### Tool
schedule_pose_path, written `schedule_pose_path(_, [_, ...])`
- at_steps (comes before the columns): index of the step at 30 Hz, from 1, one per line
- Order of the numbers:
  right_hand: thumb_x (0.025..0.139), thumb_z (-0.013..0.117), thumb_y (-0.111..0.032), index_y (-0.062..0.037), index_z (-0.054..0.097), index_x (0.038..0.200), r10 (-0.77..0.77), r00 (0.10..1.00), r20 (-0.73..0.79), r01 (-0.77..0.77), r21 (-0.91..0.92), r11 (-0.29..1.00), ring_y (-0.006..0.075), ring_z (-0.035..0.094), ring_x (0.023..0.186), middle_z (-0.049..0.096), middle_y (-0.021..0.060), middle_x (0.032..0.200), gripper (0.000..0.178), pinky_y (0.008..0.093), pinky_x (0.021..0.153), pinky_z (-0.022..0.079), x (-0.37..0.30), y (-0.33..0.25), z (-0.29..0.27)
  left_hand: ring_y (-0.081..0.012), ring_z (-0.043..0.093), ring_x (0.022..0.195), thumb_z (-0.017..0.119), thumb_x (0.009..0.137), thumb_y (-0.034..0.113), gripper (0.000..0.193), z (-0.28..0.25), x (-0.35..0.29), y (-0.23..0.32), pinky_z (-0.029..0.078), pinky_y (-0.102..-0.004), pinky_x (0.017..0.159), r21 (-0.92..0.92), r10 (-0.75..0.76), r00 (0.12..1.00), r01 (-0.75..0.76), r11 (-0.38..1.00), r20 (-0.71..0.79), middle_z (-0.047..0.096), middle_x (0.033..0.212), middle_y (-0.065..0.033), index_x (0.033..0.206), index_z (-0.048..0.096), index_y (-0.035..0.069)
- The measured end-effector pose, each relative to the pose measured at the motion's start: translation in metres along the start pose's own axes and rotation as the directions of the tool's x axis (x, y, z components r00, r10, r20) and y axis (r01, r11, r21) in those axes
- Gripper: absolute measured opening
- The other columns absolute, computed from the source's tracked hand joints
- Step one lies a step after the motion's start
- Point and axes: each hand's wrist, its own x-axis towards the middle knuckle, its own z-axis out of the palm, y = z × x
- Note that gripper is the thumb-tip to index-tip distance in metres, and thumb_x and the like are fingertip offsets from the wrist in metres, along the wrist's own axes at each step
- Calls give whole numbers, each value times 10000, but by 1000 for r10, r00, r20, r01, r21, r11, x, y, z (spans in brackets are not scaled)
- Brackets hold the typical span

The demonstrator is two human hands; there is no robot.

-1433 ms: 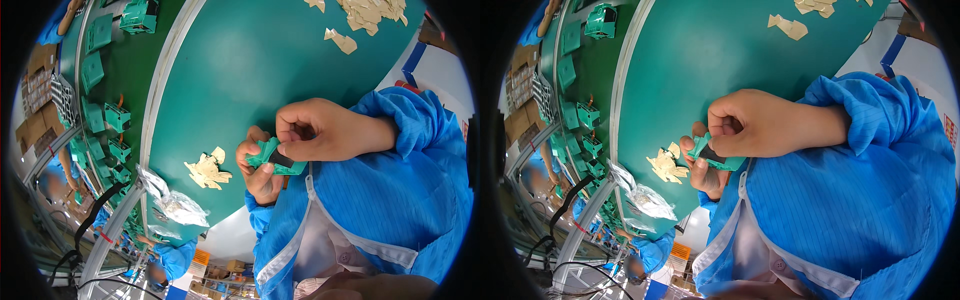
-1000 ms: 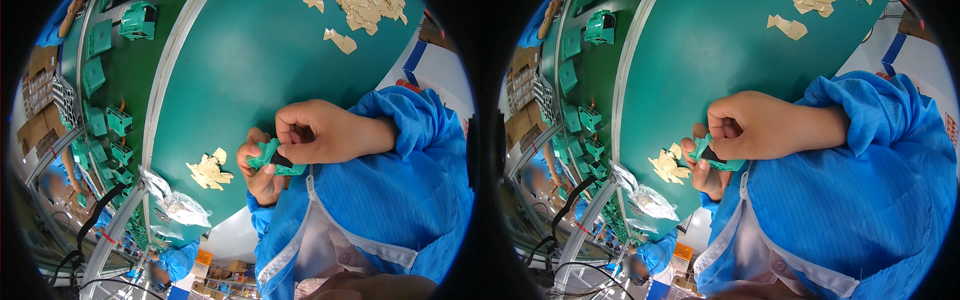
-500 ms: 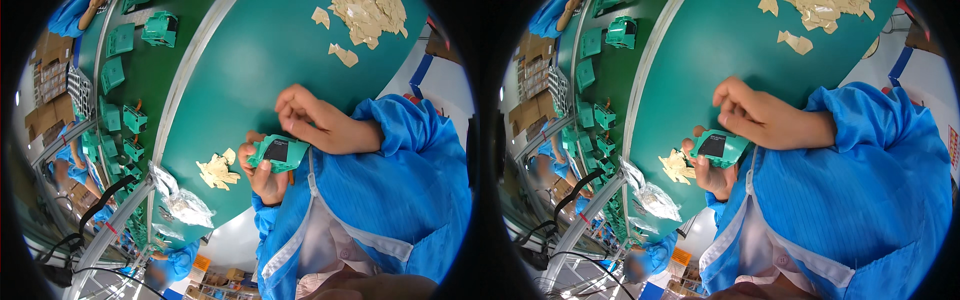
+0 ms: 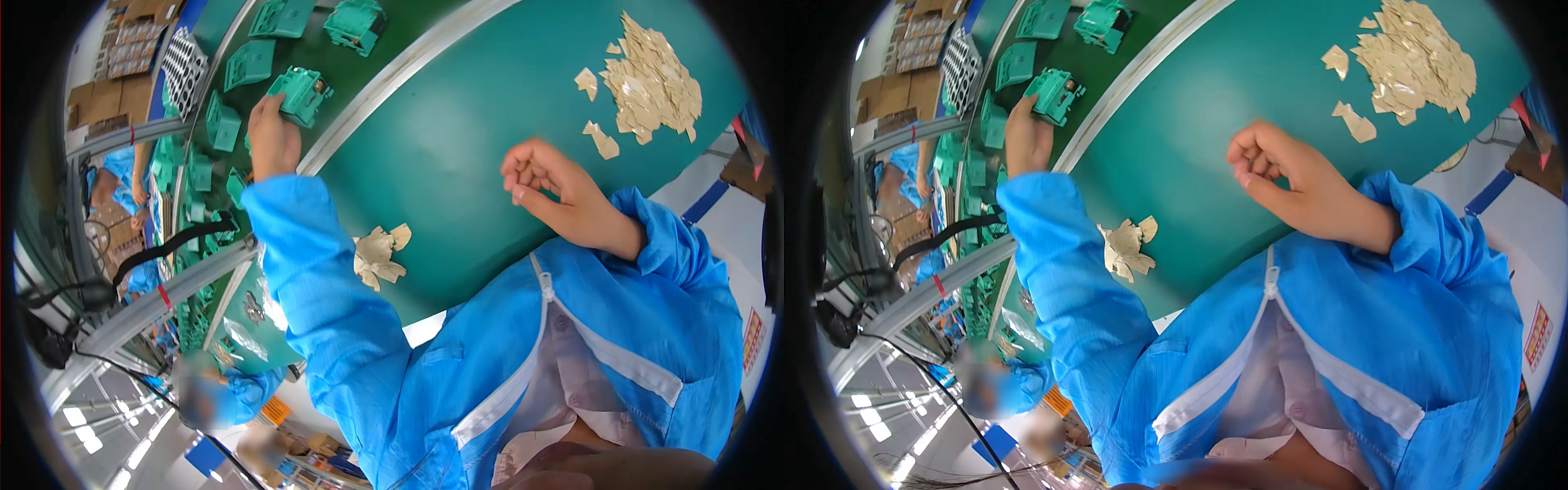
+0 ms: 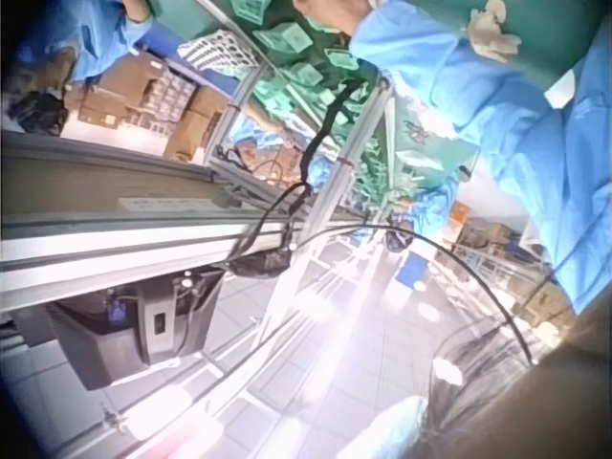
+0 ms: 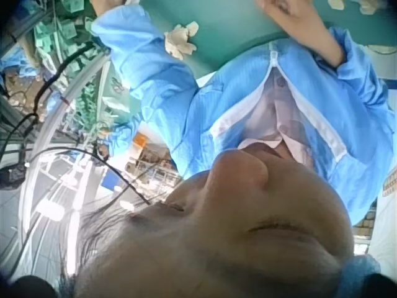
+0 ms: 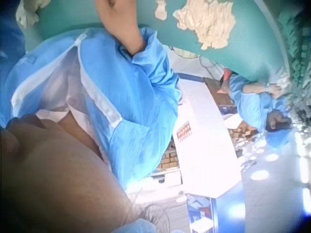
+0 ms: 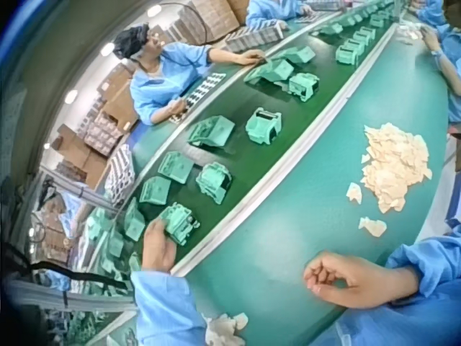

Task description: The person peels a backing from a black adhesive strip, presses the strip onto a green plastic housing, and sets the housing aside. This process is repeated before the person gathers the discarded backings into a pile on the work surface.

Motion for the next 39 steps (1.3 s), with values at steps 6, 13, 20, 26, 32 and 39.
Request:
schedule_pose_path(6, [943,564,-21,-24,558,1088,48,998,51,-45,-47,998,82,530,834,570,24,994,146,251,739,449,-6,15,-10,-333,612,1019,712,885,243,422,3,-35,15,429,-479,966,935,635,690,-307,-175,346,645,1117,-186,1270,606,109])
schedule_pose_path(13, [946,563,-25,-30,570,1073,63,994,89,-57,-68,996,85,533,817,578,22,980,128,256,739,449,-7,18,-2,-226,656,767,842,724,136,233,3,-206,-1,517,-348,709,934,8,935,-353,45,353,695,875,-72,911,718,75])
schedule_pose_path(20, [947,562,-35,-27,575,1053,66,993,98,-58,-84,995,86,534,812,578,23,967,106,254,734,447,-4,22,1,-259,606,955,814,746,89,237,0,-243,-61,427,-398,846,856,170,984,-52,514,-42,630,918,-72,961,714,87])
schedule_pose_path(26, [938,568,-29,-29,573,1046,44,993,110,-27,-147,989,92,538,804,578,26,964,108,255,731,445,-5,21,6,-214,610,903,783,785,34,189,3,-241,-67,495,-328,837,793,301,947,-101,601,-108,627,900,-79,966,727,43])
schedule_pose_path(32, [930,578,-22,-30,574,1045,26,993,116,-5,-173,985,102,556,805,584,31,955,116,267,728,455,-5,18,10,-175,625,875,754,830,13,126,4,-246,-62,498,-301,818,709,405,893,-156,688,-197,676,937,-85,950,718,19])
schedule_pose_path(39, [859,674,-38,-38,633,966,-498,843,205,527,-502,685,239,596,828,606,89,950,115,350,702,497,11,-15,28,-89,597,772,736,861,-39,76,79,-270,-56,484,-228,666,238,133,972,-84,968,-195,677,911,-60,926,696,-38])
